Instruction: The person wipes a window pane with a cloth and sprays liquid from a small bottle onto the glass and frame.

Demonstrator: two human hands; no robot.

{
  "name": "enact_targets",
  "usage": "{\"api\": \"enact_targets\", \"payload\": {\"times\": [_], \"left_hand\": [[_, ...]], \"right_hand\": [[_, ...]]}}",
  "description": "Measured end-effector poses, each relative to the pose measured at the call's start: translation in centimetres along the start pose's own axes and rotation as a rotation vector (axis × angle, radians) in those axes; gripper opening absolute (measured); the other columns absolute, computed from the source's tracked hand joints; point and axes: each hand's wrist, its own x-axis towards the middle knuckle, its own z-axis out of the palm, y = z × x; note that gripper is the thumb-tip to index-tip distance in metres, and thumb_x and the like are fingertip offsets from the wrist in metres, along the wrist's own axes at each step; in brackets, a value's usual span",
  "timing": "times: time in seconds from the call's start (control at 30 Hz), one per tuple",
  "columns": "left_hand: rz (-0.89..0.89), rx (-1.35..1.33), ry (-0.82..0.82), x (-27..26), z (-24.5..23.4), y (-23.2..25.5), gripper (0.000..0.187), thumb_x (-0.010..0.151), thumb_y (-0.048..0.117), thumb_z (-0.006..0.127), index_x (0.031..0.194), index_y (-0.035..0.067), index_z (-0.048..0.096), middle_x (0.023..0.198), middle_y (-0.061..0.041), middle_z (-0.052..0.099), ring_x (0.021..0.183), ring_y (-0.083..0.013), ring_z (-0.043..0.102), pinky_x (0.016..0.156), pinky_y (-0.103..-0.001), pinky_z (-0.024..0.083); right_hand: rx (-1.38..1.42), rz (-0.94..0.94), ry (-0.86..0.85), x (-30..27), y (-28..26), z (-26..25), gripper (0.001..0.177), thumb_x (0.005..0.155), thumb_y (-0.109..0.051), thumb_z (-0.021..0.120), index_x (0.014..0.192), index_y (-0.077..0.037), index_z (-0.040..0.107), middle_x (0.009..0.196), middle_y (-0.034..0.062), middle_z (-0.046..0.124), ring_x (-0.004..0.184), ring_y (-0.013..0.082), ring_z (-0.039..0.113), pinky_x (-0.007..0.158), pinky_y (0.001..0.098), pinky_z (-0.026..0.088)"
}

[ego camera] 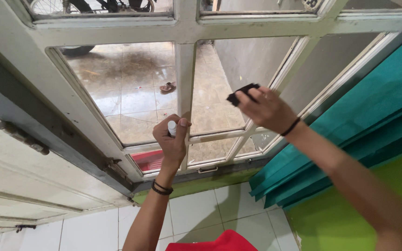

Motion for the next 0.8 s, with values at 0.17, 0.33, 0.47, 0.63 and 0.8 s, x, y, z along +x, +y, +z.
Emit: {"api": "enact_targets", "payload": {"times": [0.17, 0.33, 0.47, 0.63, 0.8], "left_hand": [[0.008, 0.002, -0.008, 0.2, 0.4, -0.2, 0.034, 0.102, 0.023, 0.067, 0.077, 0.0, 0.068, 0.061, 0.001, 0.049, 0.057, -0.0067, 0.042, 0.054, -0.027, 0.029], [-0.023, -0.007, -0.027, 0.2, 0.7, -0.2, 0.034, 0.102, 0.023, 0.067, 0.078, -0.001, 0.068, 0.062, 0.001, 0.049, 0.057, -0.0064, 0.042, 0.054, -0.027, 0.029], [-0.01, -0.016, -0.035, 0.1, 1.1, -0.2, 0.035, 0.102, 0.023, 0.066, 0.076, 0.0, 0.067, 0.061, 0.002, 0.051, 0.056, -0.0061, 0.042, 0.053, -0.027, 0.028], [-0.077, -0.017, -0.035, 0.0, 0.4, -0.3, 0.037, 0.1, 0.026, 0.065, 0.073, 0.0, 0.067, 0.057, 0.002, 0.051, 0.051, -0.0057, 0.045, 0.049, -0.027, 0.03], [-0.004, -0.002, -0.029, 0.2, 0.0, -0.6, 0.039, 0.102, 0.027, 0.065, 0.074, 0.0, 0.067, 0.06, 0.0, 0.05, 0.056, -0.0067, 0.044, 0.053, -0.027, 0.03]], "right_hand": [[-0.083, 0.014, -0.072, -2.6, 1.6, -1.4, 0.018, 0.09, -0.012, 0.072, 0.108, -0.01, 0.074, 0.129, 0.0039, 0.064, 0.116, 0.0234, 0.057, 0.1, 0.0392, 0.05], [0.041, 0.443, 0.018, -3.6, -1.9, 0.1, 0.018, 0.09, -0.006, 0.073, 0.108, -0.009, 0.075, 0.132, 0.0015, 0.067, 0.122, 0.0251, 0.058, 0.106, 0.0428, 0.052], [0.106, 0.708, 0.177, -2.5, -6.1, 2.7, 0.026, 0.09, 0.005, 0.069, 0.111, -0.008, 0.078, 0.131, 0.0042, 0.07, 0.122, 0.0274, 0.062, 0.105, 0.0407, 0.055], [0.278, 1.177, 0.529, -0.5, -11.0, 6.3, 0.03, 0.09, 0.007, 0.07, 0.117, -0.006, 0.077, 0.116, 0.0124, 0.068, 0.111, 0.0303, 0.067, 0.095, 0.0419, 0.057], [0.538, 1.407, 0.73, 3.0, -14.3, 9.0, 0.029, 0.091, 0.007, 0.071, 0.119, -0.003, 0.075, 0.107, 0.0121, 0.068, 0.095, 0.0214, 0.068, 0.078, 0.0311, 0.06]]}}
